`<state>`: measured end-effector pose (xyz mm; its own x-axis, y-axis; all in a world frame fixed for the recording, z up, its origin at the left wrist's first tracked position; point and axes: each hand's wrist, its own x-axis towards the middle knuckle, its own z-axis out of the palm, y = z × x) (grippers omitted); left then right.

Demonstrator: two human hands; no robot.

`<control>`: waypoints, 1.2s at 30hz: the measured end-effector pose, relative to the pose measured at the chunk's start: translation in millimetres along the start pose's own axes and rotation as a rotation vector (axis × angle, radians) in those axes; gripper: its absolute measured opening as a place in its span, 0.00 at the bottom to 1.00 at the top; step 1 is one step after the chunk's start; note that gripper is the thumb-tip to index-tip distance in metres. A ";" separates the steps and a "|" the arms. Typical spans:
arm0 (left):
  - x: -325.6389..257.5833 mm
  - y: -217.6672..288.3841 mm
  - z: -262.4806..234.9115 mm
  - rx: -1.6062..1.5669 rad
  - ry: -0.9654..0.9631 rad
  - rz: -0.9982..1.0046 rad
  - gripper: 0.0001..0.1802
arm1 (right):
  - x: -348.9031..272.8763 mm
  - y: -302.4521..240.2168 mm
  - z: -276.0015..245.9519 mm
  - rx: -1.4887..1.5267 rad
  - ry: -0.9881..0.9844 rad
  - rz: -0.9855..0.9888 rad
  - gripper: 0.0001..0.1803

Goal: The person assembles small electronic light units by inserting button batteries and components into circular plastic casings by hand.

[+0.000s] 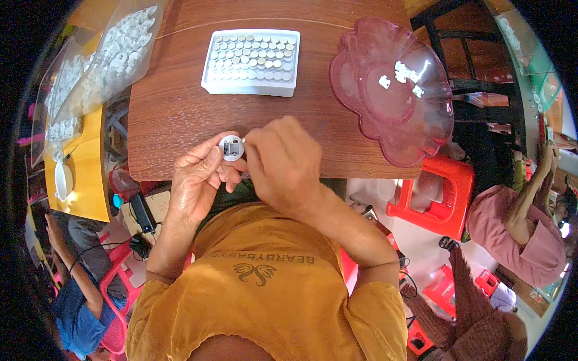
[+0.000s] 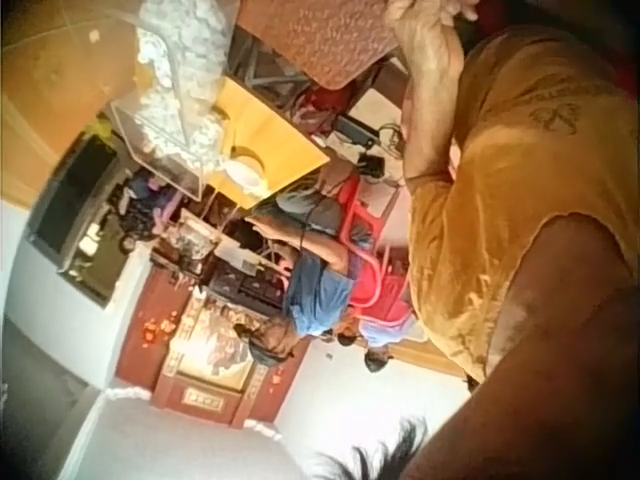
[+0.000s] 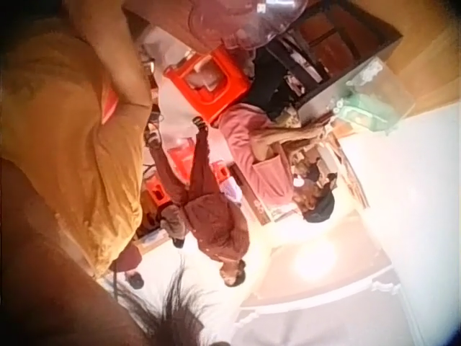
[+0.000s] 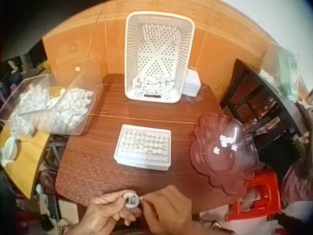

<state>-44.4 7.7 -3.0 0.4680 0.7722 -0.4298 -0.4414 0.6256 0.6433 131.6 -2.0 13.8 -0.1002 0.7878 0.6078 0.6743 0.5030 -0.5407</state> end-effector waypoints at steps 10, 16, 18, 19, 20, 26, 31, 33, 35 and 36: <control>-8.3 -10.3 15.3 0.106 0.067 0.132 0.16 | -16.1 -2.2 11.9 -0.093 0.008 -0.158 0.12; -8.0 -16.1 12.5 0.234 0.074 0.224 0.16 | -17.0 -7.0 12.8 -0.133 -0.057 -0.177 0.13; -9.1 -16.6 9.0 0.181 0.061 0.149 0.16 | -16.7 -9.2 12.1 -0.121 -0.104 -0.151 0.13; -9.5 -16.9 8.2 0.180 0.062 0.148 0.16 | -16.1 -10.6 12.3 -0.092 -0.113 -0.106 0.12; -9.8 -17.2 7.4 0.155 0.058 0.141 0.16 | -15.9 -11.2 12.5 -0.063 -0.122 -0.061 0.12; -12.6 -13.8 10.4 0.137 0.061 0.163 0.18 | -17.8 -14.7 9.7 0.087 -0.147 0.346 0.07; -13.5 -12.6 9.6 0.204 0.062 0.168 0.19 | -9.6 -20.4 3.7 0.469 -0.242 0.867 0.07; -13.6 -12.8 9.4 0.193 0.060 0.171 0.20 | -9.2 -19.7 3.3 0.481 -0.262 0.898 0.07; -12.5 -13.2 12.1 0.187 0.075 0.171 0.20 | -11.4 -18.3 4.4 0.505 -0.227 0.896 0.07; -12.4 -13.2 12.8 0.181 0.091 0.171 0.21 | -11.1 -18.2 4.7 0.506 -0.226 0.896 0.07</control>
<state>-34.5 -11.6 2.0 0.3239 0.8769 -0.3551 -0.3603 0.4614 0.8107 117.0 -18.2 14.1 0.1146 0.9667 -0.2289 0.1906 -0.2475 -0.9500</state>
